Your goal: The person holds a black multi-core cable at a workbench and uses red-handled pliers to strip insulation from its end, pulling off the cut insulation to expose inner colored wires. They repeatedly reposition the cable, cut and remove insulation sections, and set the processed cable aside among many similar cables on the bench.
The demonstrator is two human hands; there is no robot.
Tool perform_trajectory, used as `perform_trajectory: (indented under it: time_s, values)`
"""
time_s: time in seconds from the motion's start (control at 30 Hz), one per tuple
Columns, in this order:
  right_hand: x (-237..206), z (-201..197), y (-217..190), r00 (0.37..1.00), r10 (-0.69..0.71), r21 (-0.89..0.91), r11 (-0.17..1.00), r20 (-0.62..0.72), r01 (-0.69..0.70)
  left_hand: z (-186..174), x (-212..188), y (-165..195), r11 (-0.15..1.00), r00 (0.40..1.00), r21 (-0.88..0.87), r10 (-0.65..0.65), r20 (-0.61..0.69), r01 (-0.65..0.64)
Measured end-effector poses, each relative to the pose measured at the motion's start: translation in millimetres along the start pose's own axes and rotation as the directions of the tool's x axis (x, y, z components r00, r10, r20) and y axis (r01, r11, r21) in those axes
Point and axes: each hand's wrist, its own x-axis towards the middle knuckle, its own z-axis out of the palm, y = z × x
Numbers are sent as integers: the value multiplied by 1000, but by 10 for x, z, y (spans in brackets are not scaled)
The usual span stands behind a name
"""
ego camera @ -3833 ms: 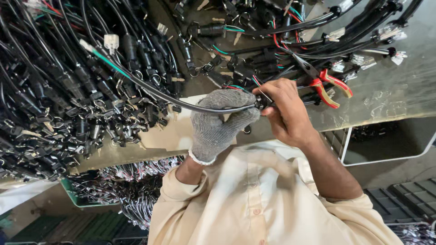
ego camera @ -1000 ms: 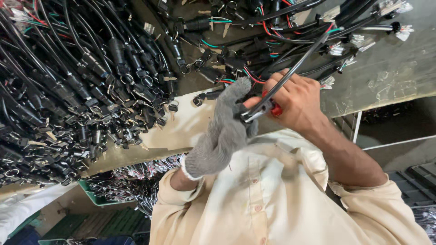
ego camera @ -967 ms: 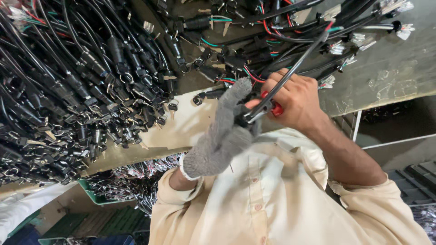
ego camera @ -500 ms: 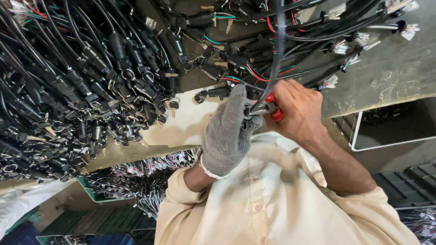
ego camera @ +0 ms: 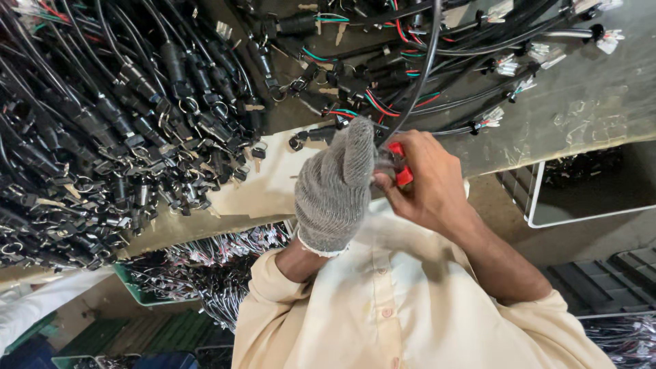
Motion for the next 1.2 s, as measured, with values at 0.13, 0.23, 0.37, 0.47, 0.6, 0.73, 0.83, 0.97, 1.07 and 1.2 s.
perform_trajectory:
  time_s: [0.13, 0.23, 0.37, 0.47, 0.6, 0.73, 0.83, 0.97, 1.07, 1.2]
  values:
    - [141, -44, 66, 978, 198, -201, 963, 68, -181, -166, 119, 27, 883, 976, -438, -93, 195, 171]
    - [284, -63, 234, 998, 17, -155, 988, 60, -8, -260, 199, -38, 608, 927, -736, 1, 374, 297]
    - [394, -50, 507, 970, -221, 55, 975, 103, 216, -260, 277, -108, 343, 830, -798, 84, 551, 495]
    - [367, 4, 631, 964, -97, 94, 993, 247, 76, -280, 312, -95, 340, 814, -778, 58, 578, 528]
    - [214, 83, 586, 978, -24, -17, 999, 208, 28, -278, 315, -33, 674, 907, -644, -94, 411, 362]
    - [130, 65, 442, 989, 53, -65, 997, 139, -44, -86, 248, -38, 947, 971, -255, -148, 189, 194]
    - [234, -43, 471, 999, -9, -279, 960, 40, 20, -84, 147, -119, 927, 975, -311, -176, 134, 210]
    - [412, -319, 658, 995, 90, -563, 820, -48, -101, -609, 122, -441, 887, 873, -123, -460, -162, 445]
    - [474, -461, 705, 994, -43, -591, 806, -98, -23, -1023, 243, -736, 835, 701, -214, -543, -462, 507]
    - [818, -261, 653, 981, -192, -501, 851, -15, 159, -845, 405, -738, 941, 897, 13, -319, -306, 339]
